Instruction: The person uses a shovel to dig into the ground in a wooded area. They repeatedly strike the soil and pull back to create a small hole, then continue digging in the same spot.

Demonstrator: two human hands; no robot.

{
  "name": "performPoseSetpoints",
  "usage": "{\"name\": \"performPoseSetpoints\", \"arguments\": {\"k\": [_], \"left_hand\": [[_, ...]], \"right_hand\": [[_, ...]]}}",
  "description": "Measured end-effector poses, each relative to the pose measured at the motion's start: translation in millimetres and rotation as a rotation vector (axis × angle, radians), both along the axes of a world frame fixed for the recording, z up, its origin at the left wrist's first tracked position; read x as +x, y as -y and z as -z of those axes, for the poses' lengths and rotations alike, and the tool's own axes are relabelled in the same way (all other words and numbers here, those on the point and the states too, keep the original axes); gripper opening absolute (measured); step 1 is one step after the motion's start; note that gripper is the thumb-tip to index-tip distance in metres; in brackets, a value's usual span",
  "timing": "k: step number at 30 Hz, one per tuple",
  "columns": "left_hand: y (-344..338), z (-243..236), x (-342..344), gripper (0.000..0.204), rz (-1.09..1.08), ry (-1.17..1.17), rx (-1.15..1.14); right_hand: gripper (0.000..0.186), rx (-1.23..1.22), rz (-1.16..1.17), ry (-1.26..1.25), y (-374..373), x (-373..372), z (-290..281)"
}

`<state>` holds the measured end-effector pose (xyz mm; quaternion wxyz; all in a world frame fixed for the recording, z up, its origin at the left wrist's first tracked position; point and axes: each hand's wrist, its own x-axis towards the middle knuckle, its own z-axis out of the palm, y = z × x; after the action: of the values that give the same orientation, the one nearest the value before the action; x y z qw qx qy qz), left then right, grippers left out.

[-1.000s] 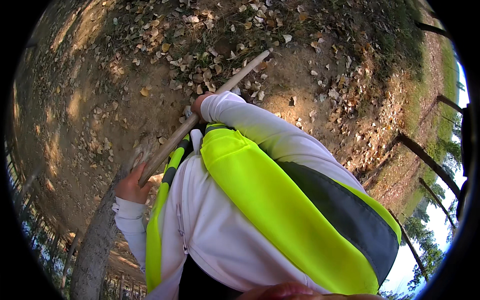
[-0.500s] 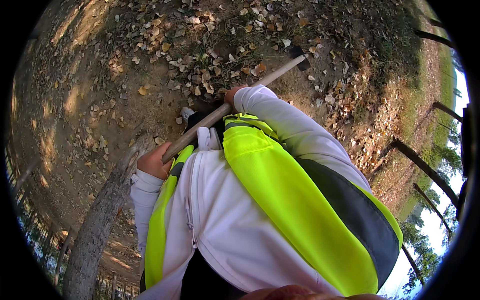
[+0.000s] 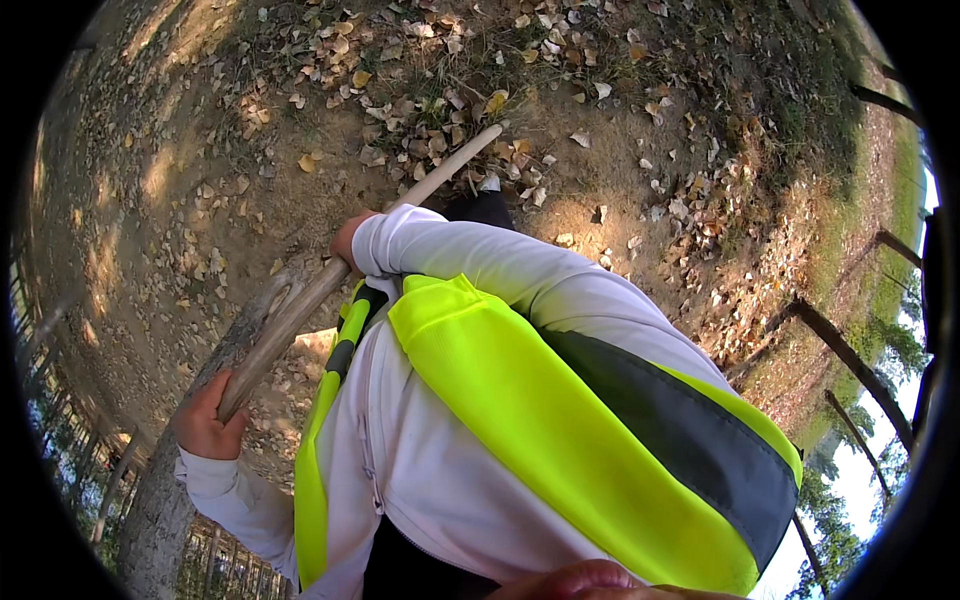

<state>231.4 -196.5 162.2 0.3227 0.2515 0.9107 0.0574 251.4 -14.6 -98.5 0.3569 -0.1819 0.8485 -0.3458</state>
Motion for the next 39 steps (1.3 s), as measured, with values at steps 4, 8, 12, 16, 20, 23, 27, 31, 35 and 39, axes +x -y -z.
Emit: {"name": "performPoseSetpoints", "arguments": {"k": [4,8,12,16,20,23,27,31,35,39], "left_hand": [[9.9,-21.7,-1.6,0.042,-0.008,-0.028,0.001],[16.5,-8.2,-7.2,0.040,-0.118,0.054,0.011],[13.0,40.1,-14.0,0.039,-0.034,0.113,0.078],[-3.5,89.5,-6.9,0.040,-0.085,0.248,0.104],[-21.6,126.2,1.5,0.041,-0.009,0.282,0.204],[-27.4,136.5,5.3,0.040,0.037,0.299,0.174],[-14.8,126.9,11.5,0.040,-0.009,0.313,0.103],[-0.5,100.8,11.4,0.041,0.051,0.186,0.056],[10.7,104.1,7.7,0.040,0.088,0.141,0.029],[-1.5,114.7,5.7,0.039,0.106,0.118,0.122]], "right_hand": [[0.028,-0.098,0.000,-0.047,12.7,-6.2,-20.4],[0.031,-0.033,0.002,-0.005,15.9,-1.1,-12.2],[0.036,0.159,-0.075,0.136,-5.6,14.6,21.3],[0.037,0.264,-0.018,0.228,-50.9,43.9,24.8],[0.037,0.338,-0.020,0.298,-86.9,67.3,39.5],[0.036,0.375,-0.030,0.305,-93.8,74.2,45.8],[0.037,0.358,-0.086,0.326,-68.3,66.0,62.0],[0.038,0.256,-0.010,0.271,-38.6,54.9,43.2],[0.038,0.271,-0.042,0.289,-28.6,55.2,57.1],[0.040,0.328,-0.070,0.287,-50.7,53.8,53.3]]}}
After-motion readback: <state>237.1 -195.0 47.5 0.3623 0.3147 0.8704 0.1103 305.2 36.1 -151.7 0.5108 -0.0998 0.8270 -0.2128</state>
